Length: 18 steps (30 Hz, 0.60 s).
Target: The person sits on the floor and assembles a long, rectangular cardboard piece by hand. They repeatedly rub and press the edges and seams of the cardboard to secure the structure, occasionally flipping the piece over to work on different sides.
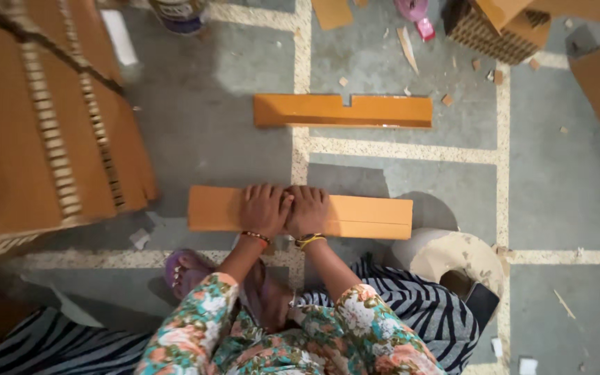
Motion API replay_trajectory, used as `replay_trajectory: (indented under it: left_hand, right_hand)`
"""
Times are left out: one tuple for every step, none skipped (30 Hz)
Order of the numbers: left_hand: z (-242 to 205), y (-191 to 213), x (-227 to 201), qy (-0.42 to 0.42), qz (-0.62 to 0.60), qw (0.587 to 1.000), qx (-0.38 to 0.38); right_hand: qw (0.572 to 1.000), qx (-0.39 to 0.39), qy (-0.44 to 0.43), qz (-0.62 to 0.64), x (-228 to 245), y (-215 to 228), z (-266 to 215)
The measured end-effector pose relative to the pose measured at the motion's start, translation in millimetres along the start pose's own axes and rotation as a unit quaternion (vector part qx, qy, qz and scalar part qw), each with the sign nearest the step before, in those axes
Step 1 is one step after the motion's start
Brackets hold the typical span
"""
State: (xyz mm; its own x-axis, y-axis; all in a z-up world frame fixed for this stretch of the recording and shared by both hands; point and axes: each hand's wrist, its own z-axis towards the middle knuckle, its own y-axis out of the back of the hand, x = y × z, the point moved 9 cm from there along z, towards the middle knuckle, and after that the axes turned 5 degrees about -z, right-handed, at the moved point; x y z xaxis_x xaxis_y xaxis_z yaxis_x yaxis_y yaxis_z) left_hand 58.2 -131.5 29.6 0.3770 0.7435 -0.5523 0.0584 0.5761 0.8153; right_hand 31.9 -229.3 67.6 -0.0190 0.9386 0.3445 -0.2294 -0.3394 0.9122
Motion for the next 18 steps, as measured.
replay_trajectory:
  left_hand:
    - [0,1,-1,-0.004,0.004,1.0,-0.008]
    - [-2,3,-2,-0.009,0.007,1.0,-0.013]
    - [-2,4,-1,-0.013,0.01,1.0,-0.018]
    - [-6,6,-3,-0.031,0.016,0.999,-0.024]
    - [-5,7,-3,-0.049,0.022,0.998,-0.03]
    - [-4,10,-2,-0.064,0.028,0.997,-0.036]
    - [1,12,20,-0.002,0.034,0.999,-0.005]
    - [0,14,44,0.062,0.037,0.997,0.031]
    - [-4,27,68,0.101,0.024,0.994,0.025]
    - [-7,43,95,0.137,0.013,0.99,0.018]
    - [-12,73,102,0.084,0.052,0.991,-0.091]
    - [-23,99,105,0.029,0.09,0.976,-0.196]
    - [-25,105,126,0.042,0.084,0.979,-0.182]
    - [-29,106,143,0.057,0.079,0.981,-0.166]
    - [-36,103,151,0.063,0.063,0.983,-0.162]
    - [-37,100,157,0.065,0.048,0.983,-0.165]
    - [-40,96,160,0.068,0.033,0.983,-0.168]
    - [-37,94,165,0.082,0.043,0.982,-0.165]
  right_hand:
    - [1.0,0.002,0.004,-0.006,0,-2,-2]
    - [1.0,0.004,0.005,-0.013,-2,-5,-5]
    - [1.0,0.003,0.017,-0.02,-4,-10,-5]
    - [0.999,0.008,0.024,-0.027,-9,-18,-9]
    - [0.999,0.012,0.031,-0.034,-17,-26,-12]
    - [0.99,-0.03,0.107,-0.092,-18,-25,-19]
    - [0.969,-0.072,0.181,-0.149,-25,-23,-26]
    - [0.988,-0.024,0.102,-0.109,-65,-29,-26]
    - [0.997,0.024,0.022,-0.069,-109,-31,-29]
    - [0.996,-0.014,0.023,-0.089,-139,-12,-32]
    - [0.997,-0.054,-0.011,-0.058,-172,10,-41]
    - [0.986,-0.056,-0.032,-0.153,-197,23,-45]
    - [0.982,-0.054,-0.044,-0.178,-221,37,-48]
    - [0.977,-0.048,-0.055,-0.202,-242,47,-53]
    - [0.977,-0.033,-0.069,-0.198,-258,48,-57]
    - [0.977,-0.025,-0.081,-0.194,-270,46,-55]
    - [0.977,-0.016,-0.092,-0.189,-278,44,-55]
    - [0.98,-0.009,-0.1,-0.171,-281,40,-55]
